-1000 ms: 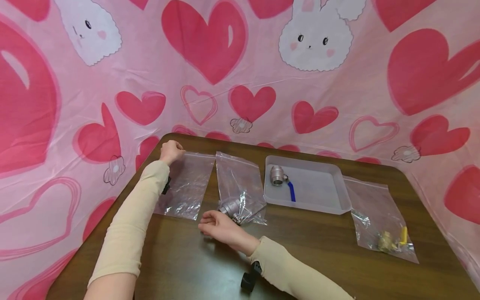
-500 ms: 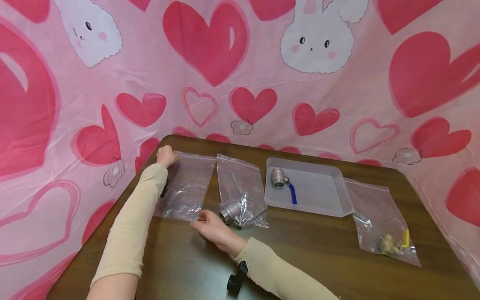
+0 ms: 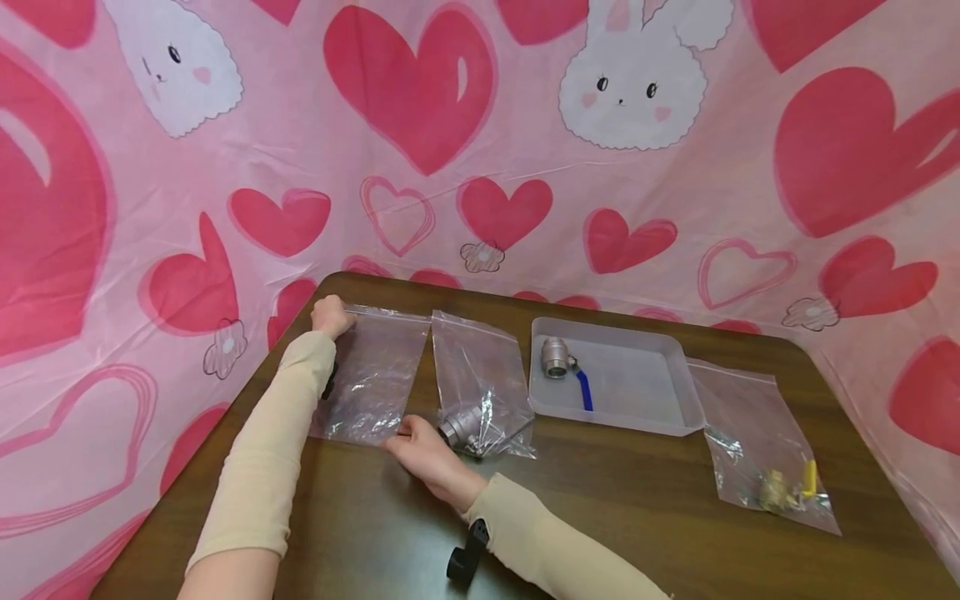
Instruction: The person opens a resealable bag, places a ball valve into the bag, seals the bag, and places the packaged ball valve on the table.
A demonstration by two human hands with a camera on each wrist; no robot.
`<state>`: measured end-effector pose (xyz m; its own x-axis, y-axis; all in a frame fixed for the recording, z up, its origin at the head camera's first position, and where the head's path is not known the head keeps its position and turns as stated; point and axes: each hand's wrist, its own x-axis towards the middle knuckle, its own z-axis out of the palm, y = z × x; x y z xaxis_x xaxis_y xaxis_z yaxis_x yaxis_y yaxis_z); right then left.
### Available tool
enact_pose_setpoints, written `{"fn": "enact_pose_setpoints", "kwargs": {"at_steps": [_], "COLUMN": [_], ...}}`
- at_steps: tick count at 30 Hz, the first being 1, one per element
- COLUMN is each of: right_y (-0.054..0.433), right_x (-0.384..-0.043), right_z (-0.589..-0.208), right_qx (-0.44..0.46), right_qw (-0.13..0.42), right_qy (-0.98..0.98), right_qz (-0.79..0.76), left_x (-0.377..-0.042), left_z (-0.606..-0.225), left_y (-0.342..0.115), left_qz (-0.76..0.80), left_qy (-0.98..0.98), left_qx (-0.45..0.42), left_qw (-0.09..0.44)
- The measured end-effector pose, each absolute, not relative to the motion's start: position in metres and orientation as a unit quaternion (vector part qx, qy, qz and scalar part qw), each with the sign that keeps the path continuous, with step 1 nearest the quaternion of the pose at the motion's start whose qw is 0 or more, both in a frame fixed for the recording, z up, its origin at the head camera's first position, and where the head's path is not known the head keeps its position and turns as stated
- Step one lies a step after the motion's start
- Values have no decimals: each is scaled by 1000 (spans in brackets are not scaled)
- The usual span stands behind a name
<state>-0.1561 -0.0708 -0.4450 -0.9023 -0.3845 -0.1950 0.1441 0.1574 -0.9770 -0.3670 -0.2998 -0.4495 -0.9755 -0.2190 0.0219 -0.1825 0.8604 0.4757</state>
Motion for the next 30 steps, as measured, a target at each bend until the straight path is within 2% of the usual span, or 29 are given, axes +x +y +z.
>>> {"fn": "enact_pose_setpoints", "kwargs": {"at_steps": [8,15,18,22,30], "right_y": [-74,-76,-78,-82,-85], "right_x": [-162,-168,-170,-172,-172], "right_z": [-443,-446,-448,-452,-455], "right_qx": [-45,-19,-7,12,25], "right_qw": [214,252,283,305,296], "right_qy": [720,667,648,634,621], "right_qz": [-659,-701,-707,-710,-726], "left_x": [-360,-351,-346,-342,-344], "left_z": [-448,-445,-444,-442,-440], "left_y": [-307,-314,-317,-319,-323], "left_qz": [-316,-522,-545,-534,-543], "left_qy": [-942,-850,-834,-840,-835], "left_qx": [90,65,66,55,31], "left_qw": [66,-21,-52,-73,-84]}}
